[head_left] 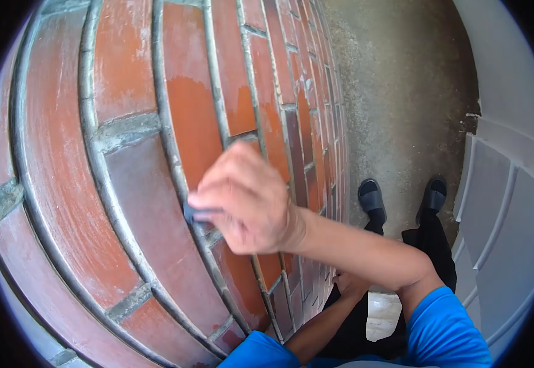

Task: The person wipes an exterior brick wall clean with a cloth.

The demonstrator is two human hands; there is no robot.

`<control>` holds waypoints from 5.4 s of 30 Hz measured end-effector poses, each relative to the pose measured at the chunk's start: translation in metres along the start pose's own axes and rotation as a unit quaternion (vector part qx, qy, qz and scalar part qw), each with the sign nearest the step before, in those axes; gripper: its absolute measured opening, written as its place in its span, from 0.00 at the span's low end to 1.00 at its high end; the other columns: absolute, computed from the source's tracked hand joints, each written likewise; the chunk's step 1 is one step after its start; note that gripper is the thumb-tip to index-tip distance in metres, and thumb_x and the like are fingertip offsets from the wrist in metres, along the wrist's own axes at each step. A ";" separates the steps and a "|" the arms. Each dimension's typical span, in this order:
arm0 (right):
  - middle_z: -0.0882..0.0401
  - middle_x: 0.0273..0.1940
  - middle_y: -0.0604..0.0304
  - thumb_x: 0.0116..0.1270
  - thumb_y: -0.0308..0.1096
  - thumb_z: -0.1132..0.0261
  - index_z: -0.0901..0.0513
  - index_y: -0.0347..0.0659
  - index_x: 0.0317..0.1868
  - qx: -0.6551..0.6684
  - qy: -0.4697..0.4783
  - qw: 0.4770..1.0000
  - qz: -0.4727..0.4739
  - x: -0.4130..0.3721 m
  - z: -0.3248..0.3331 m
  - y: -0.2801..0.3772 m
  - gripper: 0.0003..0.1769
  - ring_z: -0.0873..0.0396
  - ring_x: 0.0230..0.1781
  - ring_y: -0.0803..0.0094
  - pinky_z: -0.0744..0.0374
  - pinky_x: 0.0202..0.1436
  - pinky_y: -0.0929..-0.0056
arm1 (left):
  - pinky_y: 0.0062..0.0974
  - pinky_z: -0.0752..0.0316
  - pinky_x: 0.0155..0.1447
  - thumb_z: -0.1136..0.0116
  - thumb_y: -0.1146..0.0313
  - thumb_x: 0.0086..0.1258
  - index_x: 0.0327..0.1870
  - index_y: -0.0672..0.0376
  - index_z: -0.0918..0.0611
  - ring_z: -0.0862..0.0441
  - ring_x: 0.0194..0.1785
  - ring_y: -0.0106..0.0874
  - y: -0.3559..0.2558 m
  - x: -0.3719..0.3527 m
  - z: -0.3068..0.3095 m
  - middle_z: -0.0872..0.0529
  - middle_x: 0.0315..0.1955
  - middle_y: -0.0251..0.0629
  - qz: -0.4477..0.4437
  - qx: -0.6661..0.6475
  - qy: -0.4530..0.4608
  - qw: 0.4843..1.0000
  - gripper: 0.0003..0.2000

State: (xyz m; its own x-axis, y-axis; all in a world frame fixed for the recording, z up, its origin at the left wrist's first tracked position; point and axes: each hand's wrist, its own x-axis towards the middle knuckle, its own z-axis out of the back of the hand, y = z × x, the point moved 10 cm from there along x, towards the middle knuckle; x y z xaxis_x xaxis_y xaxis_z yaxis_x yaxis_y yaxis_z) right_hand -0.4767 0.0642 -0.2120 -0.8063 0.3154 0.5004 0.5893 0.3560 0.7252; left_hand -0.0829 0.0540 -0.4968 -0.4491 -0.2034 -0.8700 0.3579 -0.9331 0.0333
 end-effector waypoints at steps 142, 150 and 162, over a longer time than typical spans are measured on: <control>0.20 0.32 0.47 0.57 0.33 0.31 0.18 0.35 0.32 -0.229 -0.140 0.915 -0.302 -0.083 0.189 -0.315 0.09 0.19 0.35 0.46 0.21 0.44 0.54 | 0.59 0.29 0.61 0.43 0.43 0.68 0.60 0.56 0.22 0.25 0.63 0.55 -0.028 0.029 0.056 0.22 0.56 0.52 0.154 0.117 0.154 0.969 0.28; 0.16 0.37 0.45 0.57 0.37 0.29 0.14 0.36 0.33 -0.251 -0.188 0.890 -0.331 -0.055 0.202 -0.362 0.11 0.17 0.40 0.46 0.21 0.46 0.55 | 0.58 0.28 0.60 0.44 0.42 0.68 0.59 0.56 0.22 0.24 0.62 0.54 -0.024 0.026 0.053 0.21 0.56 0.52 0.145 0.120 0.155 0.970 0.28; 0.14 0.39 0.47 0.54 0.37 0.30 0.15 0.36 0.31 -0.224 -0.174 0.908 -0.309 -0.052 0.192 -0.349 0.12 0.17 0.41 0.46 0.21 0.48 0.53 | 0.59 0.28 0.61 0.43 0.43 0.68 0.59 0.56 0.22 0.25 0.62 0.54 -0.025 0.032 0.056 0.22 0.58 0.52 0.150 0.106 0.151 0.971 0.28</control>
State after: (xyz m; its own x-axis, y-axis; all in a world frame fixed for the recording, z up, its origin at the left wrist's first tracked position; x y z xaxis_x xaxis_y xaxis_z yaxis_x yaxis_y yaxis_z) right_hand -0.6309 0.0930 -0.5817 -0.8649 0.4641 -0.1914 -0.1132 0.1911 0.9750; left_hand -0.1520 0.0543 -0.4981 -0.0789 -0.4094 -0.9089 0.2446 -0.8919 0.3804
